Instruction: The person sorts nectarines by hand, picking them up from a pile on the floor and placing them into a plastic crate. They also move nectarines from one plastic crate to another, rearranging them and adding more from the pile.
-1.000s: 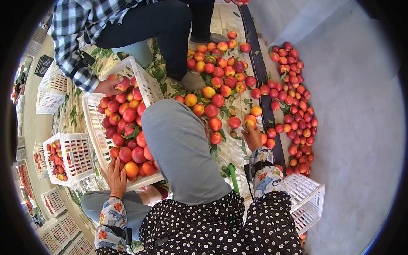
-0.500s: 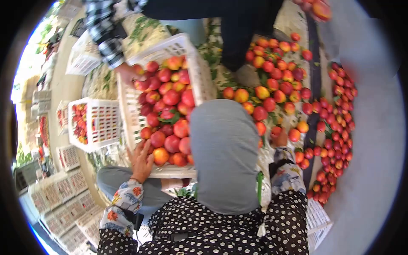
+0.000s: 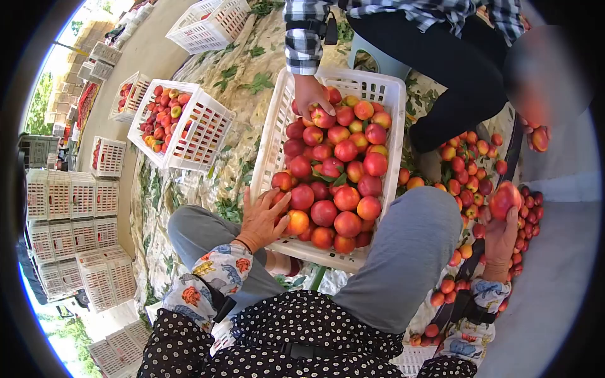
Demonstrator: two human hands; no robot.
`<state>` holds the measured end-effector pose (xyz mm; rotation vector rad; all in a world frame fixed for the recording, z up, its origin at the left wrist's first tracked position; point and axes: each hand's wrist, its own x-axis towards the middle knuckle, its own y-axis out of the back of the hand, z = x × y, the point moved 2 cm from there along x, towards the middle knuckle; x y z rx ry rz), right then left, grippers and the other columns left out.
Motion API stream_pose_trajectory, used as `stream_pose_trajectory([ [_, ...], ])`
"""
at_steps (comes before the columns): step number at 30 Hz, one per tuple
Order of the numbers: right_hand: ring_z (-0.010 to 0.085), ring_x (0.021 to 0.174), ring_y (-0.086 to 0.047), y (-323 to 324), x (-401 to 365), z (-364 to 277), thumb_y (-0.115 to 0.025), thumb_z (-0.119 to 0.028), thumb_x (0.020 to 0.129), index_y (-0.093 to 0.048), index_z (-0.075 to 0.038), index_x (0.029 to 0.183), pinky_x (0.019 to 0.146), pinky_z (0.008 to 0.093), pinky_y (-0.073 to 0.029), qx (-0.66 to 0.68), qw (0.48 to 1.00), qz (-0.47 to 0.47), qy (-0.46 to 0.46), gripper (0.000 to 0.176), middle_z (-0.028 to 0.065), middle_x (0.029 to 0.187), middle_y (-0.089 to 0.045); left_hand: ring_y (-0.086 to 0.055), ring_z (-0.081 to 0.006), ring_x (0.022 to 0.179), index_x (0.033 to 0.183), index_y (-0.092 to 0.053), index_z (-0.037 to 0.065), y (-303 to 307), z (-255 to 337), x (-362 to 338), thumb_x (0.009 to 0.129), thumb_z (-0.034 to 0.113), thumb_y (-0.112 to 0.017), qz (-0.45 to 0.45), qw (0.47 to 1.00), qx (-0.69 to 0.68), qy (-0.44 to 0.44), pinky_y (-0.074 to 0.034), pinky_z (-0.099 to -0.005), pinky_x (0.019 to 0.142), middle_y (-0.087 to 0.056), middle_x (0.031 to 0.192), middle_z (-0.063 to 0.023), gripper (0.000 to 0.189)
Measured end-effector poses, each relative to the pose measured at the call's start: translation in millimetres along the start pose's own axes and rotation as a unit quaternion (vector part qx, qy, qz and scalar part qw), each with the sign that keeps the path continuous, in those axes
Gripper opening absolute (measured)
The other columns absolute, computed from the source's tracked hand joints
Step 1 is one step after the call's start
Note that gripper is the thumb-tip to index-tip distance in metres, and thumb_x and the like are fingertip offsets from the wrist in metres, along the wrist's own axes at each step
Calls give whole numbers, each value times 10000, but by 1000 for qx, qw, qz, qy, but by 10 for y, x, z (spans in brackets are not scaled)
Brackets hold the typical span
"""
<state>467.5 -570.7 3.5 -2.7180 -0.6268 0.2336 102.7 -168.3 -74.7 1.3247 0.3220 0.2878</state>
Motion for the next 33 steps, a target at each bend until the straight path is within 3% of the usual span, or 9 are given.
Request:
stream_pose_trajectory([
  [4,127,913,-571,-1685,182,-548,-630,-361,958,-462,-54,1417,731,254,-463,-183,972,-148,21,577,61,1202,-599,-494,-302,1321,1444,-522,223,-56,-40,-24,915,439,-572,22,999,-23,-4,-58,-667,1188,-515,1404,-132,574],
  [6,132,1018,-590,-2566,212,-626,-733,-334,857,-467,-49,1385,850,265,-491,-341,897,-281,8,656,66,1196,-587,-493,-304,1322,1439,-528,225,-65,-58,-39,915,441,-569,34,999,-34,2,-57,-665,1190,-518,1400,-134,568],
  [11,321,1082,-652,-3606,450,612,-793,-386,807,-476,-63,1360,947,406,-511,-512,737,-438,58,714,199,1184,-637,-488,-309,1325,1403,-566,207,-110,-89,-45,904,443,-572,55,997,-47,-4,-47,-657,1196,-530,1381,-144,552],
  [16,458,1120,-615,-3210,423,2551,-756,-356,828,-415,-34,1400,979,478,-494,-567,679,-466,13,740,305,1195,-619,-480,-304,1334,1384,-583,195,-134,-111,-34,898,436,-578,59,996,-63,2,-45,-661,1195,-533,1376,-143,542],
  [17,472,1147,-595,-3142,320,2702,-741,-306,856,-378,-43,1422,997,481,-482,-538,717,-444,17,722,312,1225,-602,-476,-301,1338,1379,-587,194,-120,-103,-39,898,431,-580,53,997,-58,-3,-48,-663,1194,-532,1376,-141,537],
  [23,442,1218,-562,-3222,300,2642,-728,-231,881,-358,-67,1437,1021,462,-469,-486,752,-445,22,688,302,1294,-569,-482,-302,1317,1353,-605,185,-72,-105,-20,893,406,-589,50,997,-64,-4,-62,-671,1190,-538,1343,-136,511],
  [27,433,1188,-575,-3473,228,2711,-730,-250,879,-363,-103,1453,977,468,-491,-426,834,-345,53,697,274,1282,-566,-482,-301,1313,1342,-611,179,-85,-105,-21,889,401,-594,75,995,-65,-3,-66,-675,1188,-532,1323,-125,505],
  [31,438,1079,-594,-3559,218,2845,-731,-263,869,-408,-176,1446,888,524,-510,-540,776,-301,125,667,209,1216,-566,-479,-304,1317,1341,-609,172,-42,-93,-1,886,398,-600,42,996,-75,1,-74,-674,1188,-532,1333,-128,508],
  [33,420,1130,-569,-3585,231,2680,-742,-243,855,-379,-103,1460,961,486,-484,-580,732,-345,92,719,195,1349,-539,-478,-305,1318,1340,-609,167,-38,-85,-11,886,398,-604,54,997,-64,1,-80,-672,1188,-534,1333,-130,510],
])
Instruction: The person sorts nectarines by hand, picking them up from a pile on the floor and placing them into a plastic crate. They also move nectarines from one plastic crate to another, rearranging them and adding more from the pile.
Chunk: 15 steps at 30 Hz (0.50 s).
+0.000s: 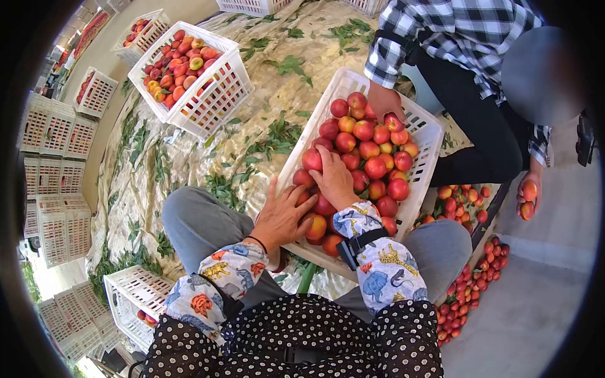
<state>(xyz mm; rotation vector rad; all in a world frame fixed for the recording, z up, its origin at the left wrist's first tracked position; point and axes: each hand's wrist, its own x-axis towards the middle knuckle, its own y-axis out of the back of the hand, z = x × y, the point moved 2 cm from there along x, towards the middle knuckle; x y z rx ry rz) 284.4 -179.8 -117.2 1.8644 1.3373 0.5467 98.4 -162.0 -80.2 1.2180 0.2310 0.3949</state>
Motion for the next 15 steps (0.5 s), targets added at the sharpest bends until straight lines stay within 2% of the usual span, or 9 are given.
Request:
stream_pose_trajectory([
  [1,420,1130,-569,-10,2,20,-742,-243,855,-379,-103,1460,961,486,-484,1,1000,1,-2,719,195,1349,-539,-478,-305,1318,1340,-609,167,-3,7,6,886,398,-604,-2,1000,0,-2,-80,-672,1188,-534,1333,-130,510],
  [3,378,1074,-622,-41,5,-10,-733,-276,854,-407,-149,1437,820,503,-531,-86,991,84,58,680,149,1244,-581,-476,-303,1321,1344,-609,166,-5,4,10,887,402,-603,0,1000,6,1,-86,-669,1188,-533,1336,-131,514],
  [7,373,1024,-651,-75,-11,-68,-738,-302,847,-417,-130,1417,774,489,-542,-91,992,90,25,676,139,1227,-600,-483,-302,1317,1354,-604,166,5,7,22,889,407,-602,4,1000,7,-2,-94,-666,1187,-536,1343,-133,524],
  [10,439,929,-668,-13,54,-61,-723,-341,864,-406,-125,1411,752,534,-547,-49,998,29,-14,668,198,1168,-621,-494,-304,1309,1360,-602,169,12,11,21,893,411,-599,13,1000,8,-6,-96,-661,1187,-538,1353,-135,526],
  [11,453,996,-656,18,114,-35,-694,-363,879,-374,-125,1438,830,559,-537,-18,1000,-13,-19,687,250,1194,-606,-499,-302,1305,1364,-600,177,2,13,11,892,415,-599,8,1000,8,-2,-94,-660,1188,-539,1357,-132,529],
  [12,453,996,-656,47,168,1,-694,-363,879,-374,-125,1438,830,559,-537,-16,1000,-7,-21,687,250,1194,-606,-503,-299,1302,1368,-598,185,1,8,13,890,419,-599,4,1000,8,1,-93,-658,1189,-539,1362,-129,532],
  [14,458,1088,-631,56,232,83,-662,-381,881,-345,-128,1467,923,566,-510,-44,994,-87,-48,713,279,1234,-593,-502,-295,1304,1375,-593,194,-12,-2,5,890,423,-598,2,1000,16,2,-87,-658,1190,-540,1363,-125,537],
  [15,457,1155,-602,165,229,56,-634,-401,883,-375,-113,1460,991,551,-479,-46,994,-91,-49,694,305,1275,-573,-501,-292,1305,1383,-588,202,-27,-1,-13,890,427,-597,1,1000,19,8,-82,-657,1191,-541,1363,-120,542],
])
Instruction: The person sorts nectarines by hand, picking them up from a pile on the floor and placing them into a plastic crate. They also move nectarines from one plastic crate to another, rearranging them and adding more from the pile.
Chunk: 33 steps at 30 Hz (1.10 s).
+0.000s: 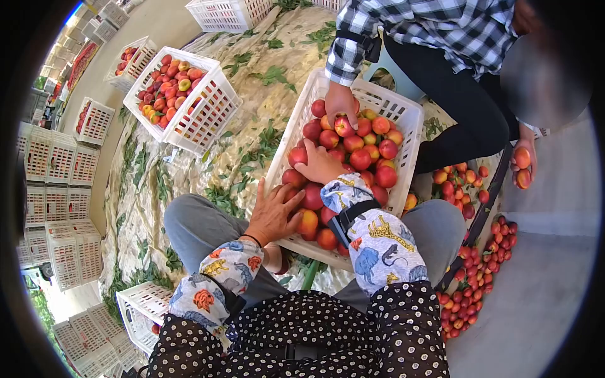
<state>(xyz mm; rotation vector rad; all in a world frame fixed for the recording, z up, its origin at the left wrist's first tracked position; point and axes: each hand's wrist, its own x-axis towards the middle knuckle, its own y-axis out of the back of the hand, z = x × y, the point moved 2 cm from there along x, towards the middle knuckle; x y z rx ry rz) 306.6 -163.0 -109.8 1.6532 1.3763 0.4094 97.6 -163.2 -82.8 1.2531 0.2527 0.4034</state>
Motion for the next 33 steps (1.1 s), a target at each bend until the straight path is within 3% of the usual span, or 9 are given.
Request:
stream_pose_trajectory([
  [5,406,1081,-643,917,-118,30,-648,-355,869,-621,-54,1238,910,492,-517,-33,994,8,100,477,257,1106,-669,-498,-287,1312,1399,-572,211,7,21,-10,892,440,-595,2,1000,-5,-11,-66,-644,1202,-545,1371,-117,557],
  [9,390,975,-688,2154,-1174,-85,-649,-299,936,-592,-41,1269,866,442,-543,77,966,106,223,424,247,1059,-693,-479,-305,1334,1392,-583,199,-3,58,-11,902,417,-590,-14,1000,10,3,-70,-635,1202,-537,1405,-147,536],
  [13,105,853,-658,2709,-2350,597,-593,-232,1005,-573,-68,1332,779,275,-541,257,946,174,93,366,62,1017,-704,-488,-304,1322,1423,-552,173,-27,84,2,898,383,-621,-36,998,39,-14,-44,-636,1208,-525,1404,-148,569],
  [18,124,834,-659,1693,-3300,2735,-571,-219,1000,-563,11,1325,775,278,-532,323,860,368,-142,398,71,1048,-671,-484,-306,1334,1464,-504,174,-46,109,9,901,345,-603,-63,995,74,-37,-28,-633,1210,-504,1429,-154,596],
  [21,181,730,-674,502,-3897,3719,-619,-214,952,-616,22,1222,677,329,-533,277,846,337,-307,359,113,924,-701,-482,-305,1338,1483,-478,181,-46,104,21,899,327,-597,-82,991,101,-31,-25,-633,1209,-492,1445,-152,613],
  [27,160,744,-702,-777,-4314,3829,-613,-226,916,-643,16,1182,571,294,-536,426,708,318,-465,362,120,929,-703,-440,-316,1381,1507,-451,179,-29,125,47,900,304,-552,-122,985,119,-5,-13,-619,1208,-457,1493,-151,628],
  [29,229,816,-723,-1081,-4304,3969,-627,-246,912,-642,-6,1179,661,346,-566,402,723,311,-469,359,150,983,-710,-426,-318,1395,1513,-446,177,-56,77,34,899,313,-540,-136,981,138,-10,-4,-616,1206,-444,1507,-154,635],
  [31,321,923,-706,-1198,-4102,3940,-660,-264,894,-652,-37,1169,775,409,-566,215,824,346,-394,357,198,1048,-704,-424,-322,1397,1515,-444,169,-46,89,37,898,317,-537,-146,980,134,3,-1,-617,1205,-442,1509,-159,641],
  [33,394,1003,-662,-1248,-3787,3843,-696,-280,866,-614,-65,1235,855,450,-541,236,836,340,-360,435,237,1106,-678,-417,-325,1404,1511,-449,157,-54,78,38,897,321,-531,-150,979,139,-5,6,-627,1199,-444,1509,-164,641],
])
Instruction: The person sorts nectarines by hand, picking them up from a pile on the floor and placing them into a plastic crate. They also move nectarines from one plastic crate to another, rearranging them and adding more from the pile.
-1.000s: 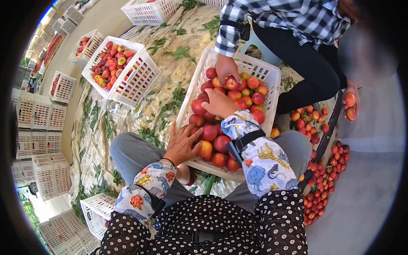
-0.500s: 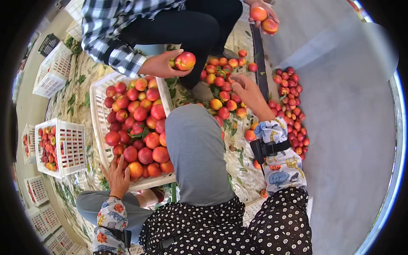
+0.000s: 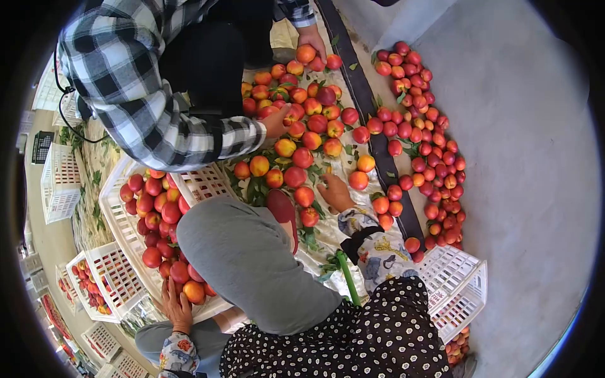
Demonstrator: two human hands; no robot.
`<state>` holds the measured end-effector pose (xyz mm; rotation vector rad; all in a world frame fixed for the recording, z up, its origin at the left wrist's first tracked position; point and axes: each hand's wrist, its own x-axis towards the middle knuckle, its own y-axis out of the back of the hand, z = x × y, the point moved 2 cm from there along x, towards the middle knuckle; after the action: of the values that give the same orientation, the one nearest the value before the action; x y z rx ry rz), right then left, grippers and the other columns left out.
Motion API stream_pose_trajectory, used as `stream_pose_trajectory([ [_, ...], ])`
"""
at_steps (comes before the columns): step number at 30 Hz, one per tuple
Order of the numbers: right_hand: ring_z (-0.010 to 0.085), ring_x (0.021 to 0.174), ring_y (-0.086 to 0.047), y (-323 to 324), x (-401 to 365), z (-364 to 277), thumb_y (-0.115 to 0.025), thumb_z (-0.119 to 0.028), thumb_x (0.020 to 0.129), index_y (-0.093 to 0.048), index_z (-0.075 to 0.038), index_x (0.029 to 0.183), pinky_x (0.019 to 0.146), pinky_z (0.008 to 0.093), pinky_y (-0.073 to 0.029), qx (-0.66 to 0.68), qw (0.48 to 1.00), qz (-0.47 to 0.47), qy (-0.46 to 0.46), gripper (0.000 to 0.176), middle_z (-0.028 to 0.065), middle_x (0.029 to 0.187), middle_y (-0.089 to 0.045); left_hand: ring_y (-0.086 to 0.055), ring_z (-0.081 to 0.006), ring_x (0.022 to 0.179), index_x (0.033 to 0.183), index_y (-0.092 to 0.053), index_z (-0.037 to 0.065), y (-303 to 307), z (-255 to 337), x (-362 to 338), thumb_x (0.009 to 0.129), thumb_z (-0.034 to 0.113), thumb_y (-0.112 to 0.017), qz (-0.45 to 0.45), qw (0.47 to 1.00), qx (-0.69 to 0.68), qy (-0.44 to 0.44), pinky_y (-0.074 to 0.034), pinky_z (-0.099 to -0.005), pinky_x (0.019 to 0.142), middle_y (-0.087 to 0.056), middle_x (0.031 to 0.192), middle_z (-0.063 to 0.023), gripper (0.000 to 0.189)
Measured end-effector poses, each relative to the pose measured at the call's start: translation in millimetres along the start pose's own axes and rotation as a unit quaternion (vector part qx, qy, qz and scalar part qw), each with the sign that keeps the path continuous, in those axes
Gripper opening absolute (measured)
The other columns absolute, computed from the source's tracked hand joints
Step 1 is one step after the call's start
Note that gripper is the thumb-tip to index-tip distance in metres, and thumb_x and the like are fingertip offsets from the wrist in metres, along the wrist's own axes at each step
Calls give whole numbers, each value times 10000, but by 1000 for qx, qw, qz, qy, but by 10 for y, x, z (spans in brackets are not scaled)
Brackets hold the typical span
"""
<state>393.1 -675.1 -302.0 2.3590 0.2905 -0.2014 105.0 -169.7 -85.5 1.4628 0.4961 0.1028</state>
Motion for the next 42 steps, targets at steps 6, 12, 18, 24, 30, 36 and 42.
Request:
stream_pose_trajectory([
  [6,421,962,-661,-578,206,-835,-776,-327,775,-428,-194,1433,802,512,-547,-137,988,3,-77,757,221,1107,-621,-411,-339,1411,1505,-455,144,23,19,16,896,344,-513,-5,1000,-11,9,13,-654,1186,-447,1512,-161,644],
  [12,374,996,-683,-741,439,-795,-860,-347,665,-431,-213,1436,811,478,-558,-204,973,-19,-108,893,199,1151,-612,-413,-339,1406,1495,-460,153,102,67,25,906,355,-515,-8,1000,-10,15,-12,-652,1187,-453,1505,-152,625],
  [18,320,1116,-634,-37,253,-876,-742,-455,848,-436,-81,1428,791,377,-523,599,755,-208,-167,755,161,1306,-608,-434,-336,1382,1483,-474,150,103,60,19,888,322,-565,6,1000,-24,4,-35,-658,1187,-460,1487,-160,626],
  [24,224,801,-550,709,-37,-1292,-548,-636,916,-408,-52,1435,604,301,-426,723,640,-247,-85,794,225,1321,-568,-473,-322,1345,1460,-494,139,100,63,-1,885,303,-602,48,998,-38,-5,-25,-664,1188,-481,1460,-159,608],
  [30,198,724,-524,1285,-337,-2134,-536,-711,904,-413,-104,1451,543,290,-373,634,737,-231,-26,826,111,1198,-592,-485,-298,1329,1460,-509,181,77,57,-30,884,318,-624,85,994,-71,-5,-53,-657,1194,-504,1426,-160,603],
  [36,291,1028,-655,1608,-524,-3841,-846,-574,707,-272,-35,1489,683,272,-581,428,828,-318,172,1109,210,1264,-563,-516,-295,1296,1439,-531,202,-22,-9,-62,906,410,-592,123,988,-90,-2,-80,-669,1180,-549,1373,-162,575],
  [42,213,1216,-560,591,-836,-5427,-819,-308,773,-468,-49,1380,1011,345,-472,99,833,-417,350,748,119,1306,-554,-524,-311,1281,1392,-578,170,-57,-38,-80,885,421,-606,171,977,-130,-3,-98,-652,1195,-555,1350,-187,567],
])
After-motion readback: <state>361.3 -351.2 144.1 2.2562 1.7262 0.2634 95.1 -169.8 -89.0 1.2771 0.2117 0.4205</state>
